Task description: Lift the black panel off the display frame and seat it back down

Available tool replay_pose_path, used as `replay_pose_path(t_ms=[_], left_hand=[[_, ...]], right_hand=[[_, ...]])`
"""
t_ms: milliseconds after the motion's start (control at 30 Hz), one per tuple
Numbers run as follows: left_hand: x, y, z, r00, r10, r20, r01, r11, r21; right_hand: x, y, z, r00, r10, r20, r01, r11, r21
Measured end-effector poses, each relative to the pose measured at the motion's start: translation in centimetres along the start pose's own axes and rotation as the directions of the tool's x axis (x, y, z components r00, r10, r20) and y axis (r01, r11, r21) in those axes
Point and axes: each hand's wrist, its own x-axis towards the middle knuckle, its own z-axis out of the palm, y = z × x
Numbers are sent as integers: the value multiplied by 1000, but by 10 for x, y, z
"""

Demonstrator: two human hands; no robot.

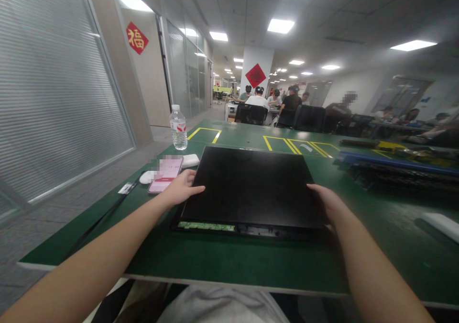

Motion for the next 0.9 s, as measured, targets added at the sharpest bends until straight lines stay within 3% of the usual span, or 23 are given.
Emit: replay_pose_path(t_ms=[133,267,467,667,900], left_hand=[[1,-1,-1,1000,6,17,-6,1000,-1],[2,-2,-1,1000,2,26,-2,1000,7],[2,-1,0,1000,-7,17,7,1000,13],[5,-5,-3,1000,-6,29,6,1000,24],[6,-8,-4,999,18,31,-19,999,41]], right_hand=[[-5,-4,3,992,123,-11,-123,992,4],[-7,-6,3,986,168,-3,-168,985,24],[-3,-2,2,994,104,-35,-105,994,-43],[-8,-1,10,995,-94,-27,92,994,-57],[-5,-1,9,991,-127,-38,125,990,-59]])
